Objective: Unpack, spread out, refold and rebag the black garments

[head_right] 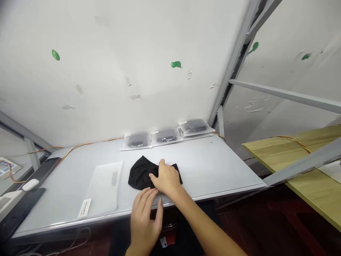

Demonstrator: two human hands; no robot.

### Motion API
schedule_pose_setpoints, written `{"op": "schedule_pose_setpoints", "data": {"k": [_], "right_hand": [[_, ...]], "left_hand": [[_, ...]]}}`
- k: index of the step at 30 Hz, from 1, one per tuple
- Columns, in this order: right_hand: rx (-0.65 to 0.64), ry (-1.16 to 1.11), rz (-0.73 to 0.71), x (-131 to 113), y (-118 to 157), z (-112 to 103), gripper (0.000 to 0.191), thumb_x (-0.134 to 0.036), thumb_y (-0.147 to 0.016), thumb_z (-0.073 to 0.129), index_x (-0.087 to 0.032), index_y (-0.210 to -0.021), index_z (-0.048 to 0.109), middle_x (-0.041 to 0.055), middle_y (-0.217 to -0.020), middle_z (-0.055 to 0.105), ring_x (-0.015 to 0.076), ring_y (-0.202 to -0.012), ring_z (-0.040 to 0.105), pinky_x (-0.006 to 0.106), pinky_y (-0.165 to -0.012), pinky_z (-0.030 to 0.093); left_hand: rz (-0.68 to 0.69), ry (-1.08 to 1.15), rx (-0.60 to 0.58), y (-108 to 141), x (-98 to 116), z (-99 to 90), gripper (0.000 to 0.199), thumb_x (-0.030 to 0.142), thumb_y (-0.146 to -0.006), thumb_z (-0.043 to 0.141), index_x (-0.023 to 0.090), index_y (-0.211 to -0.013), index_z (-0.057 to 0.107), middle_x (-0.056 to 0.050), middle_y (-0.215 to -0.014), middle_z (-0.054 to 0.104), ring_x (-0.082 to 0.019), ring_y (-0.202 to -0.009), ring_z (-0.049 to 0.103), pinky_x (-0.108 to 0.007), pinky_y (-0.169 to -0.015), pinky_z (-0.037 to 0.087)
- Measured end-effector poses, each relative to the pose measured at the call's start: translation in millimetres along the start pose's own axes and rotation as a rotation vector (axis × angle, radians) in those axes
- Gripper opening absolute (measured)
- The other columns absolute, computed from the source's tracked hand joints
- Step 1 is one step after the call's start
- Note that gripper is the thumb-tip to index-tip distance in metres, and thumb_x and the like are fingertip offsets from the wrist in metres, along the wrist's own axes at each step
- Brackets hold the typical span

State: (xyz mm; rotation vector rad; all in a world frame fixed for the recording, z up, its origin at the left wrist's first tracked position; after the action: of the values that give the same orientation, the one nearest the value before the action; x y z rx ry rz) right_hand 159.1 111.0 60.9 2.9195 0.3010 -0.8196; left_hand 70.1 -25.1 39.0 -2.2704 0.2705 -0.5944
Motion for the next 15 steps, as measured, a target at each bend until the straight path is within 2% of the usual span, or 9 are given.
{"op": "schedule_pose_setpoints", "data": {"k": [3, 5, 7, 9, 12, 15], "right_hand": [[0.012, -0.173, -0.015, 11, 12, 1, 0.04, -0.049, -0.097, 0.06, -0.019, -0.124, 0.058, 0.004, -0.077, 0.069, 0.0271, -0.077, 0.07, 0.033, -0.067, 0.046], [0.125, -0.254, 0.032, 32, 19, -13, 0.039, -0.057, -0.101, 0.05, -0.023, -0.116, 0.061, 0.0, -0.069, 0.064, 0.0244, -0.07, 0.067, 0.033, -0.066, 0.046], [0.266, -0.197, 0.137, 58, 27, -28, 0.041, -0.063, -0.099, 0.049, -0.024, -0.103, 0.063, 0.0011, -0.07, 0.063, 0.0248, -0.07, 0.065, 0.034, -0.065, 0.045], [0.318, -0.095, 0.213, 78, 33, -32, 0.045, -0.069, -0.092, 0.055, -0.024, -0.092, 0.062, 0.0055, -0.08, 0.067, 0.0272, -0.076, 0.066, 0.035, -0.064, 0.044], [0.241, -0.042, 0.19, 88, 37, -20, 0.047, -0.071, -0.085, 0.063, -0.026, -0.076, 0.056, 0.0082, -0.087, 0.067, 0.0292, -0.083, 0.066, 0.036, -0.063, 0.043], [0.185, -0.099, 0.138, 85, 37, -7, 0.041, -0.059, -0.085, 0.064, -0.027, -0.067, 0.044, 0.0034, -0.073, 0.061, 0.0249, -0.074, 0.061, 0.034, -0.062, 0.041]], "left_hand": [[0.001, 0.02, 0.008, -1, -7, -7.0, 0.031, 0.009, -0.096, 0.059, 0.02, -0.124, 0.067, -0.01, -0.111, 0.077, -0.027, -0.112, 0.072, -0.046, -0.096, 0.062], [0.009, 0.021, -0.01, -3, -11, -9.2, 0.033, 0.008, -0.096, 0.06, 0.021, -0.125, 0.068, -0.01, -0.113, 0.077, -0.027, -0.114, 0.071, -0.046, -0.098, 0.062], [0.022, 0.01, -0.02, -8, -15, -9.6, 0.033, 0.008, -0.095, 0.06, 0.021, -0.126, 0.068, -0.011, -0.115, 0.077, -0.028, -0.117, 0.07, -0.047, -0.099, 0.061], [0.039, -0.002, -0.019, -12, -17, -8.2, 0.032, 0.009, -0.096, 0.06, 0.02, -0.125, 0.068, -0.011, -0.116, 0.077, -0.029, -0.118, 0.07, -0.048, -0.099, 0.062], [0.063, 0.002, -0.03, -17, -18, -3.0, 0.028, 0.01, -0.097, 0.06, 0.018, -0.121, 0.069, -0.011, -0.116, 0.077, -0.03, -0.117, 0.07, -0.05, -0.097, 0.063], [0.07, 0.033, -0.101, -18, -15, 3.1, 0.026, 0.011, -0.097, 0.059, 0.018, -0.12, 0.07, -0.011, -0.118, 0.077, -0.029, -0.117, 0.07, -0.05, -0.098, 0.063]]}}
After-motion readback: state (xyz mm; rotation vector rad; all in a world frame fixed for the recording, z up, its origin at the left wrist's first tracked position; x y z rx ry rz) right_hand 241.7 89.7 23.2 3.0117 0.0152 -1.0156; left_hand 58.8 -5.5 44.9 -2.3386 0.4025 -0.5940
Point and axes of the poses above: each hand's wrist, its own y-axis away from the middle knuckle, its own z-axis out of the palm, x = y × z, the point moved 5 cm from there along -y, towards the middle knuckle
